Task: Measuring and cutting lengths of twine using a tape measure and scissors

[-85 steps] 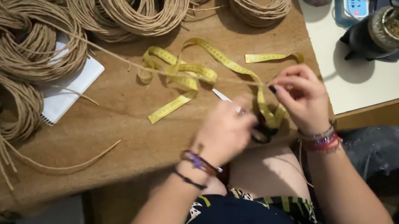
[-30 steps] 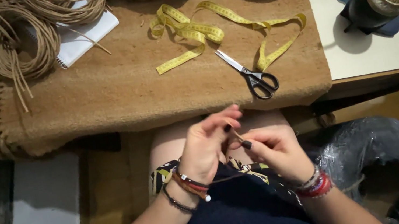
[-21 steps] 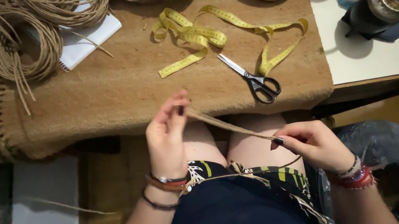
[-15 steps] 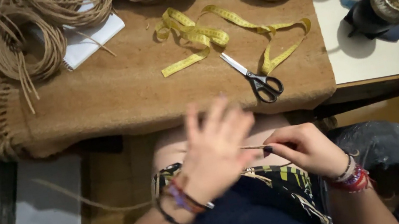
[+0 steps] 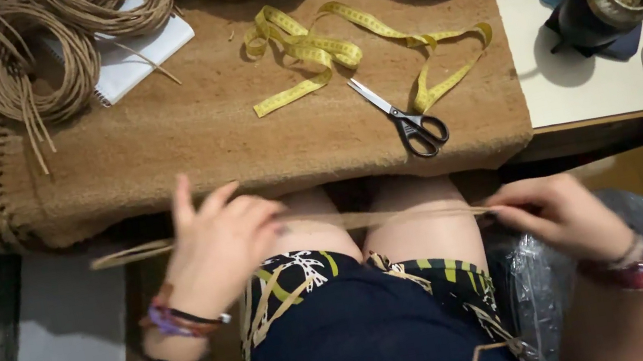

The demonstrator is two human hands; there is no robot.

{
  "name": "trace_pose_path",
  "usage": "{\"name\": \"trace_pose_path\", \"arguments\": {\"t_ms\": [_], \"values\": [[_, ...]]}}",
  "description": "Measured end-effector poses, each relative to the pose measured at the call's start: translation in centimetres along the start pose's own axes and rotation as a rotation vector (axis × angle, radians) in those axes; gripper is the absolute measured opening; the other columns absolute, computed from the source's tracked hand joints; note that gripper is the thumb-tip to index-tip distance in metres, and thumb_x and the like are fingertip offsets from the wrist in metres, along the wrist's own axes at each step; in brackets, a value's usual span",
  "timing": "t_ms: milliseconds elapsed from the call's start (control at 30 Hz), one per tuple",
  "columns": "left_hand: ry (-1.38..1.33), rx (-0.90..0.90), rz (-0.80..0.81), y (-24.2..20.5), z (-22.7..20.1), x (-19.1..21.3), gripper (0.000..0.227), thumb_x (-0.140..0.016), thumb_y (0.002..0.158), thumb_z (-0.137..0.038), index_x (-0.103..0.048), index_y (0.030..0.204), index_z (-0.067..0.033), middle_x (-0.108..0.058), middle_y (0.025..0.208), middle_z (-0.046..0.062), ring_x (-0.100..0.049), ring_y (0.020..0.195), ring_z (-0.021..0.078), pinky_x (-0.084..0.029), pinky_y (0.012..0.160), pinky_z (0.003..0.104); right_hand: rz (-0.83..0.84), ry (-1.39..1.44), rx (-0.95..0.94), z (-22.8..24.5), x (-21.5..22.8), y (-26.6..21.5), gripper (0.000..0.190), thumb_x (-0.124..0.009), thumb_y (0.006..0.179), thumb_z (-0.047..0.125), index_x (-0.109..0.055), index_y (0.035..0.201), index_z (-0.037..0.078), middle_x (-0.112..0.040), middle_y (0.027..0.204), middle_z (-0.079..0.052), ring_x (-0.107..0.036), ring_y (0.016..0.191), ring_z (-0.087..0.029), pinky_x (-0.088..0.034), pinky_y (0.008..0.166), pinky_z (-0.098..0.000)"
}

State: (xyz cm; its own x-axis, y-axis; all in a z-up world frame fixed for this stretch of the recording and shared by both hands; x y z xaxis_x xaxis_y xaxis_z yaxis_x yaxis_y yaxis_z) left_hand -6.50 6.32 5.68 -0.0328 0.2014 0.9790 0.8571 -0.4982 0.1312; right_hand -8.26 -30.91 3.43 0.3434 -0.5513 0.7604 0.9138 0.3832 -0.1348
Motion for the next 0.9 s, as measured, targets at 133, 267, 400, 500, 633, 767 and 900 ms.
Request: {"name": "trace_pose_path", "arguments": {"t_ms": [133,267,400,500,633,767,900], "values": [[-0.218,-0.143,-0.131,1.9,-8.8,-0.4,0.036,-0.065,0.087,-0.043,-0.073,0.117,-0.0246,-0.075,0.115,-0.008,-0.063,0.114,0.0254,-0.024,0.112,0.066,0.108,0.055,0.162,8.9,-3.8,2.6,0.021,-0.066,0.093,0.028,-0.080,0.088,0.014,-0.084,0.082,0.003,-0.077,0.073,-0.011,-0.057,0.073,-0.0260],[-0.271,-0.314,-0.236,1.7,-12.4,-1.9,0.015,-0.060,0.098,-0.034,-0.070,0.093,-0.0223,-0.077,0.083,-0.003,-0.071,0.106,0.0155,-0.026,0.118,0.063,0.074,0.130,0.211,10.5,-4.2,2.8,0.014,-0.069,0.091,0.019,-0.081,0.093,0.012,-0.082,0.084,-0.010,-0.079,0.081,-0.034,-0.061,0.075,-0.0445],[-0.051,-0.266,-0.177,0.6,-6.4,-0.4,0.010,-0.061,0.095,-0.032,-0.068,0.089,-0.0286,-0.073,0.087,-0.011,-0.067,0.109,0.0089,-0.027,0.115,0.062,-0.031,0.079,0.088,5.5,-0.4,1.2,0.016,-0.069,0.092,0.018,-0.082,0.093,0.009,-0.083,0.084,-0.012,-0.080,0.083,-0.033,-0.060,0.077,-0.0446],[0.089,0.037,0.030,-1.5,1.0,-3.9,0.018,-0.049,0.103,-0.042,-0.066,0.099,-0.0374,-0.073,0.085,-0.016,-0.061,0.121,0.0032,-0.018,0.121,0.059,-0.056,0.041,-0.008,1.3,1.0,0.1,0.016,-0.071,0.089,0.018,-0.084,0.094,0.012,-0.085,0.086,-0.009,-0.081,0.087,-0.028,-0.060,0.081,-0.0418],[0.019,0.082,0.153,0.3,-3.2,-2.1,0.033,-0.042,0.104,-0.052,-0.069,0.114,-0.0361,-0.072,0.113,-0.007,-0.057,0.131,0.0205,-0.020,0.116,0.065,-0.011,-0.016,0.067,4.7,-1.8,1.5,0.017,-0.069,0.091,0.020,-0.082,0.098,0.010,-0.082,0.089,-0.013,-0.078,0.089,-0.036,-0.059,0.080,-0.0479],[-0.392,-0.009,0.156,2.6,-12.3,-1.1,0.036,-0.057,0.093,-0.048,-0.059,0.116,-0.0207,-0.070,0.095,0.006,-0.073,0.090,0.0341,-0.056,0.076,0.051,0.052,0.093,0.199,9.9,-5.4,3.6,0.011,-0.072,0.090,0.018,-0.081,0.092,0.013,-0.082,0.083,-0.008,-0.079,0.082,-0.032,-0.060,0.075,-0.0425],[-0.253,-0.087,0.005,1.3,-11.0,-3.0,0.013,-0.049,0.102,-0.033,-0.057,0.103,-0.0230,-0.068,0.079,-0.004,-0.075,0.076,0.0251,-0.059,0.063,0.040,-0.010,0.060,0.207,9.1,-3.1,3.6,0.012,-0.071,0.091,0.015,-0.080,0.093,0.008,-0.079,0.081,-0.013,-0.077,0.078,-0.036,-0.060,0.072,-0.0461]]}}
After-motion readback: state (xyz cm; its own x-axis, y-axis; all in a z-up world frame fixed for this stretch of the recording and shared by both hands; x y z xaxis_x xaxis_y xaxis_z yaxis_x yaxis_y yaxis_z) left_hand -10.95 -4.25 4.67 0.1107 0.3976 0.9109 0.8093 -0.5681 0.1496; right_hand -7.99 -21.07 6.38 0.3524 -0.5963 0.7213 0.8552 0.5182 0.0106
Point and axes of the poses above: each hand's wrist, its own y-axis towards the middle knuckle, its own x-axis out of the back of the hand, z = x × y, the point moved 9 cm from there along y, towards the middle knuckle
